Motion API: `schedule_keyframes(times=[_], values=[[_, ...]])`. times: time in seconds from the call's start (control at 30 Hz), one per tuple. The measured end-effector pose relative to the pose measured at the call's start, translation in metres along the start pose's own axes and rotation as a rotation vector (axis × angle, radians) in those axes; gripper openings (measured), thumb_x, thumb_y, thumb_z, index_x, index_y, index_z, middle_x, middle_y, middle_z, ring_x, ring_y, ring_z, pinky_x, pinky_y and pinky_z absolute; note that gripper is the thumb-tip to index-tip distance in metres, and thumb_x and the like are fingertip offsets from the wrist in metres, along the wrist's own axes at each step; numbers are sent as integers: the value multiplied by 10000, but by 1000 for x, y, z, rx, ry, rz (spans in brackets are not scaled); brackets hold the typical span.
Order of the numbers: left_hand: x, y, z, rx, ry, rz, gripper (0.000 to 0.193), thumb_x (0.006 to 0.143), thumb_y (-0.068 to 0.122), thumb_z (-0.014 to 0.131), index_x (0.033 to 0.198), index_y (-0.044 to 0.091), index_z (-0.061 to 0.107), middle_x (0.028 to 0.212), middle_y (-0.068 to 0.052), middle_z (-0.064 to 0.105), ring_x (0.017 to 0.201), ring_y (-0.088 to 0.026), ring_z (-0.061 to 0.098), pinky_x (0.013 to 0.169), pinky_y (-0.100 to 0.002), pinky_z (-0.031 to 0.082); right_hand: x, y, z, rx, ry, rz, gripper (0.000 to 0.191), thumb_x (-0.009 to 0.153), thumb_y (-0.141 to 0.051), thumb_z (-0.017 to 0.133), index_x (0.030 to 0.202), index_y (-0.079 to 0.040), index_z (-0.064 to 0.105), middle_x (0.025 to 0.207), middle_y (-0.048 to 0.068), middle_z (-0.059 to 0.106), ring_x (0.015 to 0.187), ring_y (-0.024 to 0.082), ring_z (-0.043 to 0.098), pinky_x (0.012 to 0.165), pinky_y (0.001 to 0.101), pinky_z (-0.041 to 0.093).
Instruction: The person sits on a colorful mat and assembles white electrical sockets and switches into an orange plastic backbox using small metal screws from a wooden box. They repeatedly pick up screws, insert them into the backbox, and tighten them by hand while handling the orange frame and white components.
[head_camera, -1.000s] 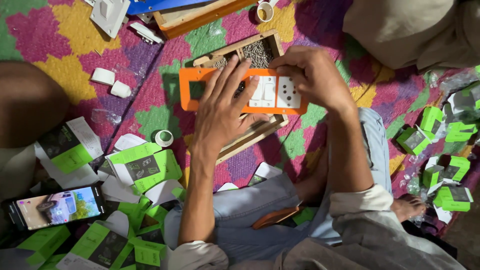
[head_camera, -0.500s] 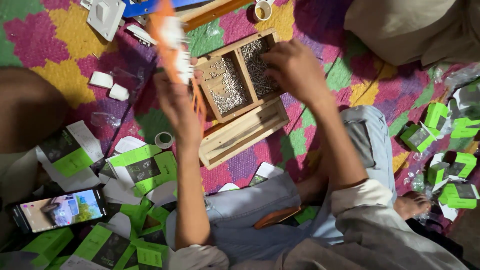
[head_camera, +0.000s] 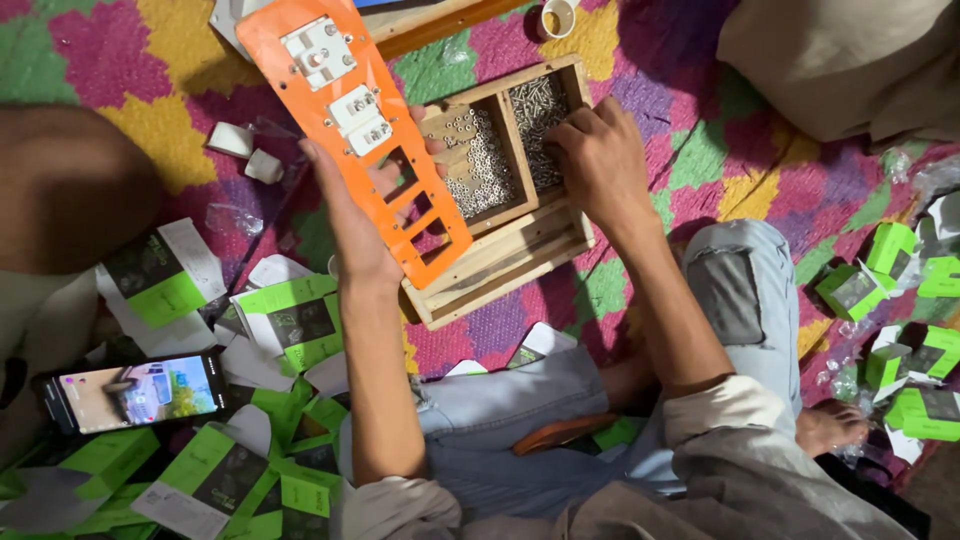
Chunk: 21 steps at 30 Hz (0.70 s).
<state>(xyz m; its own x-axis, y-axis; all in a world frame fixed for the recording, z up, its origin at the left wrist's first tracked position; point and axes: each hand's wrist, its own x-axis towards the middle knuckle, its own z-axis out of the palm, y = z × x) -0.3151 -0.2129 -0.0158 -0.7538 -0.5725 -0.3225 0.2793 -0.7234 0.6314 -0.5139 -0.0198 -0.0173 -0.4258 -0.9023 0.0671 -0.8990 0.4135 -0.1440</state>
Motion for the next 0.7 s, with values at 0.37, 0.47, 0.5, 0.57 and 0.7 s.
schedule_keyframes(times=[0.37,0.47,0.5,0.57,0.7], values=[[-2,-6,8,-71,-74,-119,926,992,768,303,1520,23,454,1307,-159,641,1062,-261,636,887,-422,589,-1,-13,-3,-17,0,72,179,862,-95,790,1040,-72,791,1037,70,701,990,284,563,878,383,503],[-1,-6,9,-80,-86,-128,916,989,761,298,1518,29,455,1314,-154,642,1074,-258,633,897,-419,591,1,-14,1,9,-4,120,145,858,-82,781,1002,-74,787,1023,83,688,1003,293,568,838,389,513],[-1,-6,9,-78,-87,-132,916,988,759,296,1513,25,457,1319,-150,642,1081,-260,635,902,-418,591,2,-14,2,11,-15,136,120,869,-71,773,988,-75,784,1019,86,682,1006,296,569,826,392,514],[-1,-7,10,-82,-99,-129,917,991,759,294,1517,26,459,1320,-155,644,1082,-256,636,908,-416,590,4,-12,4,-1,-29,143,84,888,-71,770,972,-70,771,1007,93,669,1001,302,568,819,398,516],[-1,-7,9,-72,-124,-119,910,1001,756,303,1523,27,457,1325,-160,643,1082,-258,641,916,-411,587,9,-8,3,-20,-27,99,108,899,-114,785,976,-56,738,990,103,648,988,310,564,830,415,516]])
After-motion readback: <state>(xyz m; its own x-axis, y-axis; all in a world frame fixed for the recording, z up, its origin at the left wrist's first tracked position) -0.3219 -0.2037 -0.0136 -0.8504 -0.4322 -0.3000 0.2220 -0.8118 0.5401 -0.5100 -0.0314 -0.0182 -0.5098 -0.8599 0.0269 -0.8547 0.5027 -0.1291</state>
